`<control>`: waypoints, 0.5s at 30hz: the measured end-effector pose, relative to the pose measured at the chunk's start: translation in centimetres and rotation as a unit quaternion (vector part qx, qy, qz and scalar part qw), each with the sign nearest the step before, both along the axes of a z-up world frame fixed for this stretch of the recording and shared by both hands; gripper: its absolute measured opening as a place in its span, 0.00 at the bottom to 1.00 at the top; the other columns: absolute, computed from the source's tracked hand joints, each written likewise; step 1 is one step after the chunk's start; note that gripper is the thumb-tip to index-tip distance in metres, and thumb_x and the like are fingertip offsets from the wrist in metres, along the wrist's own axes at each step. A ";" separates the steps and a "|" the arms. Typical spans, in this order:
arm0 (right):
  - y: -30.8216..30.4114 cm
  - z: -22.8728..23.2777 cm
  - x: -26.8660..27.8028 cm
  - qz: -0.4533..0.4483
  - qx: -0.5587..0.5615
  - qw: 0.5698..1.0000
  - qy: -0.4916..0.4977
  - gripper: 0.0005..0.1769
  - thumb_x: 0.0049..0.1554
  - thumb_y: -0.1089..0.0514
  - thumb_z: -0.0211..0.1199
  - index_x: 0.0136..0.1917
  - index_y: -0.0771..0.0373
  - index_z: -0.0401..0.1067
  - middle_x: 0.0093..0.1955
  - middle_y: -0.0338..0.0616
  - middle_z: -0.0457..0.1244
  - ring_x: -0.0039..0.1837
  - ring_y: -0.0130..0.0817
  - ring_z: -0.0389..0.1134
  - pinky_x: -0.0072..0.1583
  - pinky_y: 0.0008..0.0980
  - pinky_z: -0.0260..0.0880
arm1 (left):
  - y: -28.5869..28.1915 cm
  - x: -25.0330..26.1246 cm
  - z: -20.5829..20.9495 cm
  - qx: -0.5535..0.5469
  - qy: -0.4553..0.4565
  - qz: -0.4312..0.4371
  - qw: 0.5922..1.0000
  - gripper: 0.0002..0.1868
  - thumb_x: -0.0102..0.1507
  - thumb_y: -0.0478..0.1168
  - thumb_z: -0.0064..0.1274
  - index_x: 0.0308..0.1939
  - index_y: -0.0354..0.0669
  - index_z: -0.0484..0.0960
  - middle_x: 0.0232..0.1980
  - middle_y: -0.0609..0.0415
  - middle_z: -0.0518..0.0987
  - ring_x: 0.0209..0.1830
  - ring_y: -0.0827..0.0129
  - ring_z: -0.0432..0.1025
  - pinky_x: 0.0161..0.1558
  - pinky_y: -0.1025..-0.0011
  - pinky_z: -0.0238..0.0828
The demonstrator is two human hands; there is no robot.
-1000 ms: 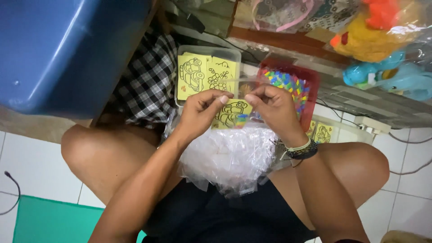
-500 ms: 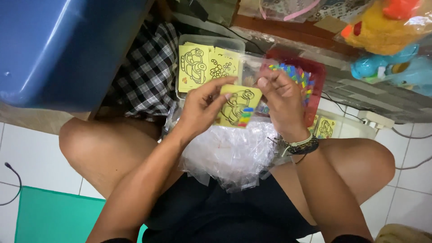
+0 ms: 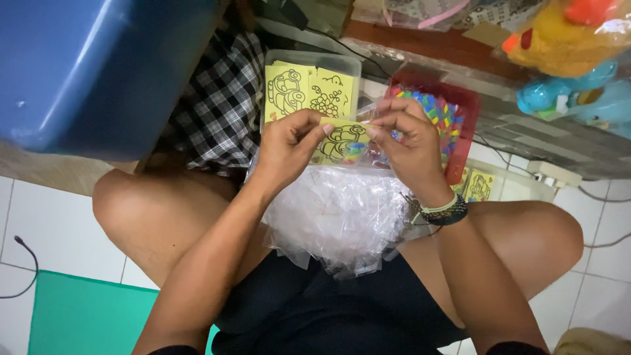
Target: Packing small illustrated cards into plastic bags while sitting on the floor.
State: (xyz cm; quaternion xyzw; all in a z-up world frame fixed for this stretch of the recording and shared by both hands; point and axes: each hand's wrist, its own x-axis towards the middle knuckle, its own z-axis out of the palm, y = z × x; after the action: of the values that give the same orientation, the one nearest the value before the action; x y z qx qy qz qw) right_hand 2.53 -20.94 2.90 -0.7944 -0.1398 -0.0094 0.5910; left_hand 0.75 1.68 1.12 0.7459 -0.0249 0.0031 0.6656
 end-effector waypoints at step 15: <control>0.0 -1.1 0.0 0.010 0.169 0.983 0.073 0.14 0.61 0.65 0.68 0.59 0.69 0.70 0.46 0.45 0.69 0.47 0.25 0.71 0.53 0.27 0.73 | -0.3 0.2 -0.1 0.015 0.023 -0.007 1.000 0.05 0.64 0.34 0.62 0.36 0.42 0.82 0.24 0.57 0.77 0.27 0.79 0.66 0.30 0.78 0.66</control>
State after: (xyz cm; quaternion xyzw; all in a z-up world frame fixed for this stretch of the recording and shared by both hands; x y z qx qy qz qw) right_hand 2.53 -20.89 1.85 -0.6800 -0.1010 0.0310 0.7256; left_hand 0.98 1.35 0.97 0.7558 -0.0147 -0.0190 0.6543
